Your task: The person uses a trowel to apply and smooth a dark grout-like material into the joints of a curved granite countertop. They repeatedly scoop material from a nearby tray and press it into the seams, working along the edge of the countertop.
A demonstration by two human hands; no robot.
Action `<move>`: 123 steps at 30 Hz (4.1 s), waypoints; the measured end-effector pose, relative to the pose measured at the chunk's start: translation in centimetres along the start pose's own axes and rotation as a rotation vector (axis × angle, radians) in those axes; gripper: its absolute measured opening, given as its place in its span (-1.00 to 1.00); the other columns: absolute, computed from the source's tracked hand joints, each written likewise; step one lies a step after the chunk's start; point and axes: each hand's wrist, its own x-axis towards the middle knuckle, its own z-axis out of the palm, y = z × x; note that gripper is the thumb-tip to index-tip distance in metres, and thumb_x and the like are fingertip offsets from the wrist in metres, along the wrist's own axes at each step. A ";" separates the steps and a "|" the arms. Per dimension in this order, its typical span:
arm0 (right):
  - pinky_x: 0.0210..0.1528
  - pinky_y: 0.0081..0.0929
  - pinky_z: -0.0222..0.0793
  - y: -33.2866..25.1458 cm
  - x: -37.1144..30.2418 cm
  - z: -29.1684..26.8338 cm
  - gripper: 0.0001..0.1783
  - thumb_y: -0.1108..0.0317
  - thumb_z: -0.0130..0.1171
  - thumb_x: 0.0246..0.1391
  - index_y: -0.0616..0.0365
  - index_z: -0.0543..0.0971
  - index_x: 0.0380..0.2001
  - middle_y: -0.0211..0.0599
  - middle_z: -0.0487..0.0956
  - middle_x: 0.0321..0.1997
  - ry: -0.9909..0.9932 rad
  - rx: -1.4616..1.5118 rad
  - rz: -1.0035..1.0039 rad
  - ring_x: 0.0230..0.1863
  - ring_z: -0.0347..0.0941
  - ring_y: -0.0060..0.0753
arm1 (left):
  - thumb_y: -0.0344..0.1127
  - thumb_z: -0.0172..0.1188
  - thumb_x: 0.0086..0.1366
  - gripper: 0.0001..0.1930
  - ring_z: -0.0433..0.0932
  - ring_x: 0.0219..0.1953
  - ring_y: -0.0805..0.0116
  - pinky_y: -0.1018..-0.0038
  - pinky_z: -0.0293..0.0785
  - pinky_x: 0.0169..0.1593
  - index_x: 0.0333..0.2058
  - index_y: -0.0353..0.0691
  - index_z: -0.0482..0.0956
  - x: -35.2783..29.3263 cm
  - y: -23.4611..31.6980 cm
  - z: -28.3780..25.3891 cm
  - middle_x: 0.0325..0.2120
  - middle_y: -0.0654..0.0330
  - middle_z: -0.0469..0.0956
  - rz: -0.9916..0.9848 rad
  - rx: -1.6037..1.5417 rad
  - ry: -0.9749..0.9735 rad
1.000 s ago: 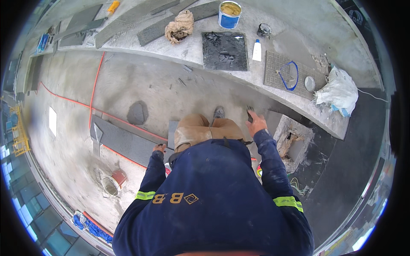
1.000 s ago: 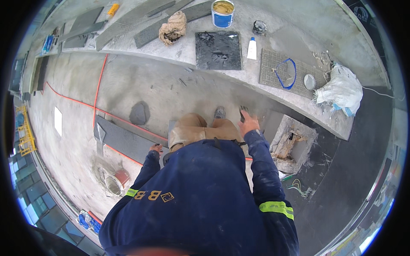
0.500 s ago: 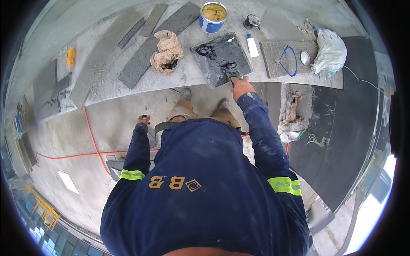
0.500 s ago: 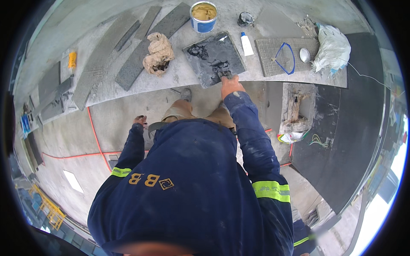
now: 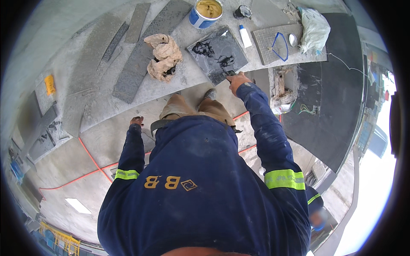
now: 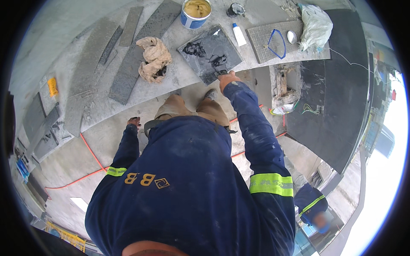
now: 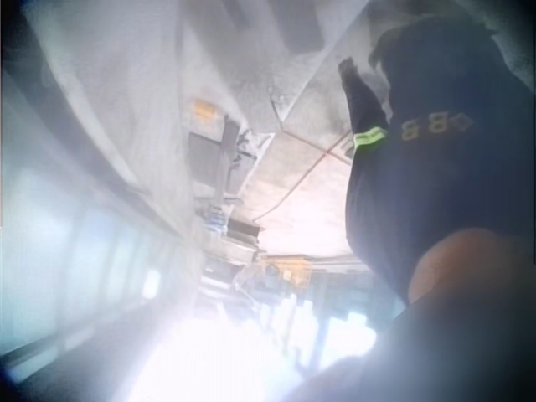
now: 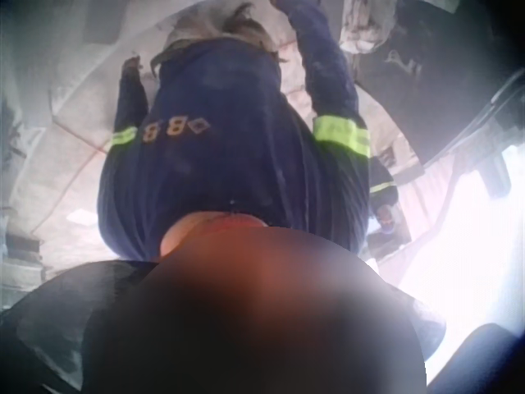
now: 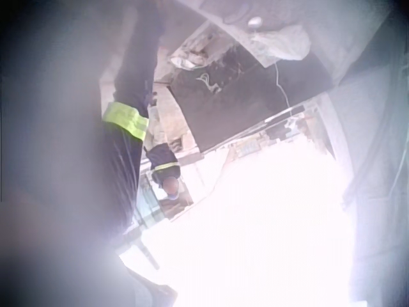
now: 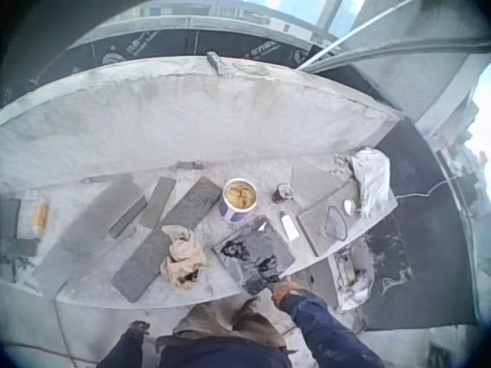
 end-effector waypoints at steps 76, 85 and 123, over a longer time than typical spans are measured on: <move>-0.70 -0.53 0.24 84.2 -50.1 58.7 -0.47 -0.06 0.13 0.17 0.24 0.44 -0.57 -0.34 0.46 -0.72 2.153 1.667 1.544 -0.76 0.37 -0.55 | -0.40 0.23 0.16 -0.75 0.56 -0.50 0.18 0.18 0.48 -0.54 -0.17 -0.25 0.51 -23.3 23.6 94.5 -0.44 0.11 0.56 0.468 1.031 -0.218; -0.62 -0.42 0.26 92.8 -50.5 64.5 -0.41 -0.12 0.17 0.11 0.34 0.49 -0.43 -0.27 0.42 -0.73 2.225 1.512 1.470 -0.74 0.36 -0.48 | -0.31 0.24 0.19 -0.70 0.59 -0.48 0.22 0.27 0.43 -0.55 -0.11 -0.25 0.49 -33.6 16.7 91.6 -0.40 0.13 0.58 0.388 0.896 -0.085; -0.70 -0.57 0.20 93.4 -50.2 62.3 -0.50 0.00 0.16 0.15 0.26 0.44 -0.59 -0.37 0.42 -0.68 2.184 1.663 1.348 -0.75 0.31 -0.60 | -0.23 0.28 0.20 -0.65 0.59 -0.55 0.26 0.35 0.37 -0.60 -0.10 -0.24 0.47 -36.9 19.8 98.7 -0.39 0.15 0.58 0.574 0.899 -0.127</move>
